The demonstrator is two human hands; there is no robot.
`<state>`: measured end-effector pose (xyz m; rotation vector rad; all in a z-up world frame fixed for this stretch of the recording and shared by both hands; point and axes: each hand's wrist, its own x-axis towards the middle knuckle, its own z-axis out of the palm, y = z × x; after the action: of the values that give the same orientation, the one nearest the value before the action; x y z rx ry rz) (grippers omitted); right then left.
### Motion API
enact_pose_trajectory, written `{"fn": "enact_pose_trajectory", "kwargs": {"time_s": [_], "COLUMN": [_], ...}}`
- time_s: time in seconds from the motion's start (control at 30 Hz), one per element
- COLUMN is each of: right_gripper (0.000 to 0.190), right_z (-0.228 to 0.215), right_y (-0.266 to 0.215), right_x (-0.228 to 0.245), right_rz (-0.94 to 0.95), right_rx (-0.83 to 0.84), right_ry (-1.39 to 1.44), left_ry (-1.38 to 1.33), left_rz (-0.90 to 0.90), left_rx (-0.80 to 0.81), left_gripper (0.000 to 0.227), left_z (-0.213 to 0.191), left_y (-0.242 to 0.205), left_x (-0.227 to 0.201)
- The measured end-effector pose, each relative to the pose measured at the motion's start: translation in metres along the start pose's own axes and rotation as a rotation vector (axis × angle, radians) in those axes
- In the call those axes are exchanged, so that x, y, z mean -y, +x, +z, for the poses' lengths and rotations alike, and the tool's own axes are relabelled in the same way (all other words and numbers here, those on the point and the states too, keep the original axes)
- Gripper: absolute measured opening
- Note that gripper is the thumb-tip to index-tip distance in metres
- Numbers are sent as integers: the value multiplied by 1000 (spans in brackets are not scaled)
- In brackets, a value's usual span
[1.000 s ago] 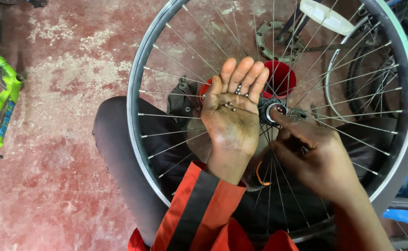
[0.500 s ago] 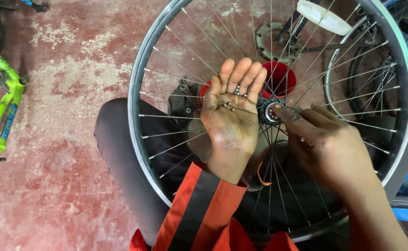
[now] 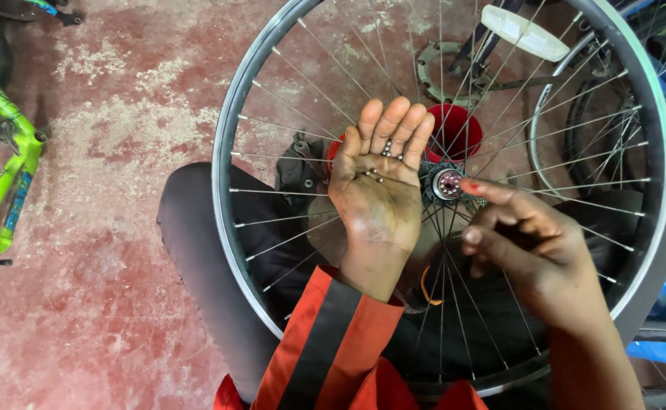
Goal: The person sits on the floor with a bicycle wheel and packs ball bearings into the hub, pressing red grease into the hub races by hand. They place bearings one at a time from their palm into the hub, then reposition the wheel and continue seating bearings and grease.
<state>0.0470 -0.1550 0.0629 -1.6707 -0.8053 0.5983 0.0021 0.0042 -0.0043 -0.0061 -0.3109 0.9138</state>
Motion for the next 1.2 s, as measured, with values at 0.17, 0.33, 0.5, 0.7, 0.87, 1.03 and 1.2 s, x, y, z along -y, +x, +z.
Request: {"fn": "enact_pose_trajectory", "kwargs": {"time_s": [0.17,0.33,0.5,0.7,0.87,1.03,1.2], "right_gripper": [16,17,20,25,50,39,91], "right_z": [-12,-11,-5,24,29,20,5], "right_y": [-3,-2,-3,12,14,11,16], "right_x": [-23,-25,7,65,48,27,2], "right_rz": [62,131,114,-435,-468,-364,-397], "right_rx": [-256,-319,-307,14,-113,-312,-159], "right_ry": [226,457,104,-580,-458,-350,-900], "left_ry": [4,-11,-74,5,-63,-28,-81], "left_rz": [-9,-28,-140,-161,-165,-133,-110], "left_rx": [11,29,33,10,-53,-4,69], "left_gripper": [38,41,39,40,39,38,43], "left_z": [0,6,15,15,13,18,8], "left_y": [0,-3,-18,-27,-24,-23,-19], "left_x": [1,3,20,33,26,24,20]}}
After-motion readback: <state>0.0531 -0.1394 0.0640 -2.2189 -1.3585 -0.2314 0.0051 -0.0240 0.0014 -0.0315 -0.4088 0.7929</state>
